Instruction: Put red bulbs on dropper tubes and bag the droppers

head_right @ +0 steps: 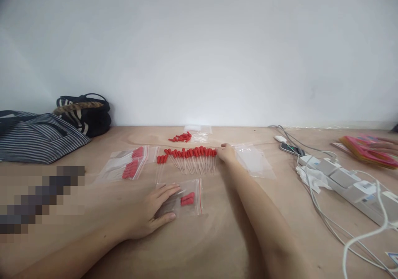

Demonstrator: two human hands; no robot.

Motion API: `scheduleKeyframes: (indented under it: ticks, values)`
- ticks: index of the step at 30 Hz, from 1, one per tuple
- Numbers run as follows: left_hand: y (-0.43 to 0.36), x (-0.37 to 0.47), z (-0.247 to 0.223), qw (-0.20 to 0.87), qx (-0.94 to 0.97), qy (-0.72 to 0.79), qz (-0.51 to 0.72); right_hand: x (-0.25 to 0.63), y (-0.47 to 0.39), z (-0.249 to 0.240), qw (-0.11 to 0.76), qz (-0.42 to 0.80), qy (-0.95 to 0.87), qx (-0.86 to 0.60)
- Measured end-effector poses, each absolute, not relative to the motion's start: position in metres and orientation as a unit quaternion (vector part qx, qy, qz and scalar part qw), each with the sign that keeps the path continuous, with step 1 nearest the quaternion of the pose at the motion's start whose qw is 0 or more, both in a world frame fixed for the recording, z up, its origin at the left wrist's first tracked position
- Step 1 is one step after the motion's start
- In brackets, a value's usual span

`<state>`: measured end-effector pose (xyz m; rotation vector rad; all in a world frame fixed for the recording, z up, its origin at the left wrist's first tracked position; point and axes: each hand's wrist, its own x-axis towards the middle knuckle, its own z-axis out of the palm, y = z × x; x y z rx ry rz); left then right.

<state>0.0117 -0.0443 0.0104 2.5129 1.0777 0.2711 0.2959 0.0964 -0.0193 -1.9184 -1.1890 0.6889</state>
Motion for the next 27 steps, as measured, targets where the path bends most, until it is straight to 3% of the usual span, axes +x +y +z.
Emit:
scheduleKeyframes:
  ticks: [8, 18, 27]
  values:
    - [-0.043, 0.009, 0.006, 0.193, 0.901, 0.375, 0.103, 0.293, 0.114, -0.024, 0.346, 0.368, -0.447, -0.738]
    - [-0.044, 0.011, 0.007, 0.193, 0.901, 0.376, 0.100, 0.305, 0.041, -0.020, 0.541, 0.385, -0.427, -0.614]
    - [-0.042, 0.009, 0.005, 0.197, 0.899, 0.380, 0.092, 0.259, -0.025, -0.032, 0.611, 0.445, -0.391, -0.526]
